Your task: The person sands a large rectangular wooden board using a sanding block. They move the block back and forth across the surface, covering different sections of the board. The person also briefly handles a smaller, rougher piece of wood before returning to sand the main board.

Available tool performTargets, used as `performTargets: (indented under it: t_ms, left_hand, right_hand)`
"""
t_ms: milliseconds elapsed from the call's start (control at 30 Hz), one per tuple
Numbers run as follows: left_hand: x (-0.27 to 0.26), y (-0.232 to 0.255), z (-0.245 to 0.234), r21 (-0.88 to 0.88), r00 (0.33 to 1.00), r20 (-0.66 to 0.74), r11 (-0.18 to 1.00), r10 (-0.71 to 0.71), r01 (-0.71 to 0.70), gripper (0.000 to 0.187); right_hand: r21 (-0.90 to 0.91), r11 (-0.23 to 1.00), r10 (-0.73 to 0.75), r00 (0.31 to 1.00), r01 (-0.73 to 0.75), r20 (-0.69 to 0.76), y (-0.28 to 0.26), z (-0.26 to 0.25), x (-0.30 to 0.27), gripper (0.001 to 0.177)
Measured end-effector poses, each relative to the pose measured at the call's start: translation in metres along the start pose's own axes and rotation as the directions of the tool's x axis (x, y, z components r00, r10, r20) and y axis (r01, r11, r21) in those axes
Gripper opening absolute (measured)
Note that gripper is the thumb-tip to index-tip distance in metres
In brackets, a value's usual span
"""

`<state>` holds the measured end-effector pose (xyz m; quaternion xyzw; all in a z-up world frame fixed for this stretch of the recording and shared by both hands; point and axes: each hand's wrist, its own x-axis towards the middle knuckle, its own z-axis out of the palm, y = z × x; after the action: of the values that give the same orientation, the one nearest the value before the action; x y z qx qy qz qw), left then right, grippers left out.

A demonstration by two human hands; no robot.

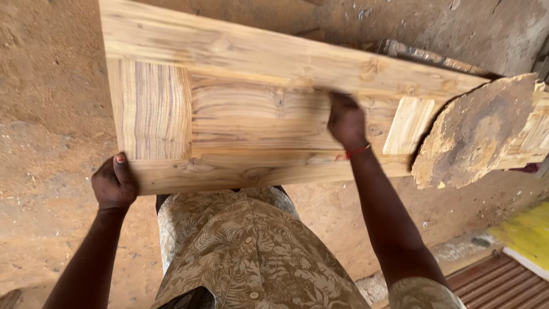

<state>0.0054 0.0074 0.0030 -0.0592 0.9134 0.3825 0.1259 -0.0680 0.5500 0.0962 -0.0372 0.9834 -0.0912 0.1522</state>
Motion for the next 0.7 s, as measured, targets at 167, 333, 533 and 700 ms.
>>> performTargets:
  t_ms: [167, 333, 533, 700]
  left_hand:
    - [0.001, 0.004, 0.0, 0.013, 0.999, -0.017, 0.999, 0.034, -0.034, 0.056]
    - [0.001, 0.001, 0.0, 0.026, 0.999, -0.015, 0.999, 0.035, -0.035, 0.058]
    - [0.002, -0.004, 0.002, 0.038, 1.0, 0.006, 0.999, 0.02, -0.02, 0.062]
    - [-0.001, 0.004, 0.003, 0.022, 1.0, 0.0, 1.0, 0.0, 0.0, 0.058]
  right_hand:
    - [0.012, 0.984, -0.168, 0.946, 0.178, -0.276, -0.019, 0.014, -0.011, 0.042]
    - [0.062, 0.98, -0.176, 0.967, 0.19, -0.182, 0.018, -0.012, -0.018, 0.046]
    - [-0.051, 0.986, -0.167, 0.951, 0.159, -0.259, 0.022, 0.026, -0.026, 0.046]
    - [-0.098, 0.991, -0.099, 0.987, 0.087, -0.128, 0.052, -0.002, -0.029, 0.042]
